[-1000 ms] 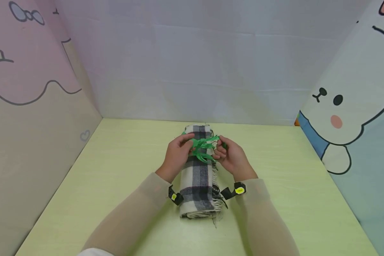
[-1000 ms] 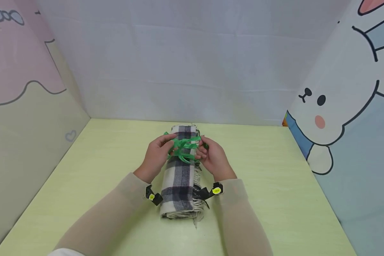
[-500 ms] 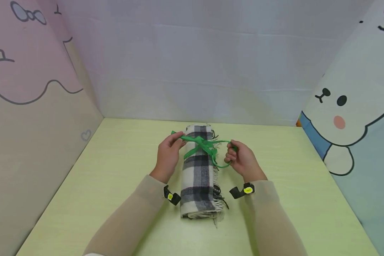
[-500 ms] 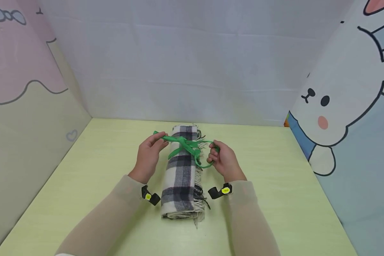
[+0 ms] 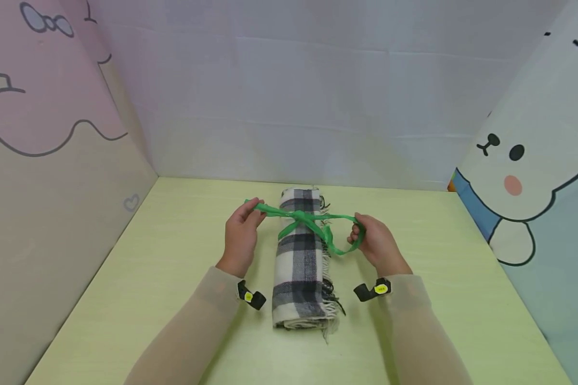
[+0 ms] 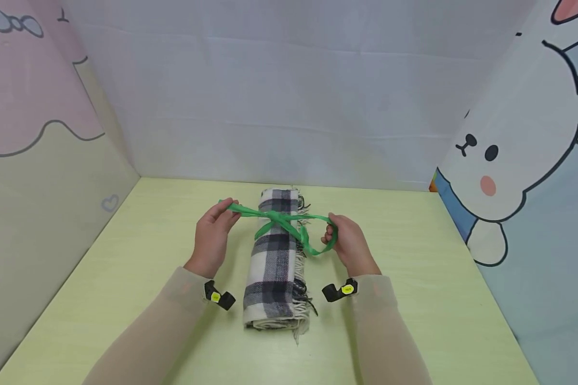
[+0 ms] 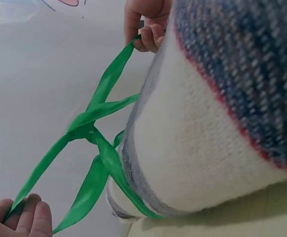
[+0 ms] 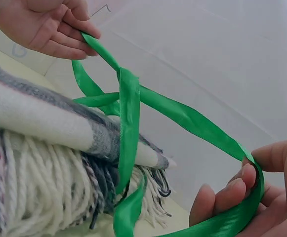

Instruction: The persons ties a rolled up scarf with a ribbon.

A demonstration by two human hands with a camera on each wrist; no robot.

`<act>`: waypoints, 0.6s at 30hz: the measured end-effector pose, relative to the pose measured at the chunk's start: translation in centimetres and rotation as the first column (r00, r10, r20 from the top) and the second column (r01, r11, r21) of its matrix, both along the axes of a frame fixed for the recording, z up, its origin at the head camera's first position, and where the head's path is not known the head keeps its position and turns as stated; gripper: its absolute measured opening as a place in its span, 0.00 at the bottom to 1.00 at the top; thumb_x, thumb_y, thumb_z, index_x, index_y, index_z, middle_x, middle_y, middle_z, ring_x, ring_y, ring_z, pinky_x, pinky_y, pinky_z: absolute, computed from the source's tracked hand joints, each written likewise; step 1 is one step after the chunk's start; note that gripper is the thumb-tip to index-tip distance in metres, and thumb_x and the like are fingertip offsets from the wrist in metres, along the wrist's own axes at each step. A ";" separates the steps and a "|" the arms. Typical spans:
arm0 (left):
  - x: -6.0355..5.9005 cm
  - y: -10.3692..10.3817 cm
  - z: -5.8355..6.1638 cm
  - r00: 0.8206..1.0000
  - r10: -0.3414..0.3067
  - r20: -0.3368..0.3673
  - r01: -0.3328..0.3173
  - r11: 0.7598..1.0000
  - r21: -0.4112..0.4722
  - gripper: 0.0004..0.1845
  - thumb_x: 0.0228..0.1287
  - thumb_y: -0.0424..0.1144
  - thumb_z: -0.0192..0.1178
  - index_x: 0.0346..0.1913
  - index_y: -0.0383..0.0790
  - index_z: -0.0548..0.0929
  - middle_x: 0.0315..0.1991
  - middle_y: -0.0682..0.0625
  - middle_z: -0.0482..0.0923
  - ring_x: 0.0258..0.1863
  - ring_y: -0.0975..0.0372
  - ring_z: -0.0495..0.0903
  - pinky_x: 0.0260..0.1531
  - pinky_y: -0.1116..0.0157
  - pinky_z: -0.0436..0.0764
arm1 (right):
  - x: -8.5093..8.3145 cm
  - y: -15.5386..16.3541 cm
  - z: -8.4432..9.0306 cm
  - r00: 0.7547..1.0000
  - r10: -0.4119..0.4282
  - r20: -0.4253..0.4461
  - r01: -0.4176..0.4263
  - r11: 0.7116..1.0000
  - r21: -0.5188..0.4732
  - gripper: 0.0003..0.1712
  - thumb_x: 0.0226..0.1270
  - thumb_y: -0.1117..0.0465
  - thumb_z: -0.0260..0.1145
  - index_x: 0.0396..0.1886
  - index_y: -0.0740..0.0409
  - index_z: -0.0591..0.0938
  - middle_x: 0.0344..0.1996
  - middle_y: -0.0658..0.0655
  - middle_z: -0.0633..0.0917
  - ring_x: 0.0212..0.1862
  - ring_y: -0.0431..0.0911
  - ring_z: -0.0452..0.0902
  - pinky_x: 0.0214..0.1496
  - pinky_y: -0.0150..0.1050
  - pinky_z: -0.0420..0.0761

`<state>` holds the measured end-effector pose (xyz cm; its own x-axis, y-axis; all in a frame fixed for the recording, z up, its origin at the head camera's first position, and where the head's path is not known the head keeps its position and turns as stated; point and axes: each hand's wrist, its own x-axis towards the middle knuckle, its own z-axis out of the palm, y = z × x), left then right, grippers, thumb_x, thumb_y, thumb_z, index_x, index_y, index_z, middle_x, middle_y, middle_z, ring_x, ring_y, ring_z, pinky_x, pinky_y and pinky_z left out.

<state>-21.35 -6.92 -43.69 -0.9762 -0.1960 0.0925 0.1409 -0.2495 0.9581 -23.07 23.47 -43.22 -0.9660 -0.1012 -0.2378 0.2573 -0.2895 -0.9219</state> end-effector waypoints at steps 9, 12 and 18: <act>0.2 -1.2 -0.3 1.000 0.004 -0.012 -0.004 1.000 0.030 0.21 0.80 0.32 0.51 0.71 0.31 0.73 0.64 0.39 0.76 0.61 0.54 0.81 0.60 0.65 0.79 | 0.0 1.2 0.2 0.998 0.018 -0.062 -0.008 0.988 0.154 0.15 0.84 0.53 0.57 0.38 0.59 0.73 0.27 0.51 0.73 0.30 0.44 0.70 0.47 0.41 0.82; 0.4 -1.6 -0.2 1.000 0.000 -0.014 0.000 0.999 0.048 0.21 0.80 0.32 0.52 0.71 0.31 0.72 0.65 0.39 0.76 0.62 0.55 0.80 0.60 0.65 0.78 | 0.0 1.7 0.4 0.996 0.019 -0.090 0.002 0.973 0.230 0.15 0.83 0.52 0.58 0.39 0.59 0.75 0.30 0.51 0.74 0.32 0.43 0.72 0.50 0.42 0.82; 0.5 -2.5 0.2 1.000 0.006 -0.006 -0.005 0.993 0.118 0.23 0.80 0.33 0.54 0.73 0.32 0.70 0.67 0.42 0.74 0.67 0.54 0.76 0.61 0.66 0.77 | 0.1 2.6 0.6 0.991 0.018 -0.130 0.027 0.941 0.336 0.18 0.81 0.49 0.61 0.43 0.61 0.78 0.33 0.51 0.75 0.37 0.44 0.74 0.51 0.42 0.81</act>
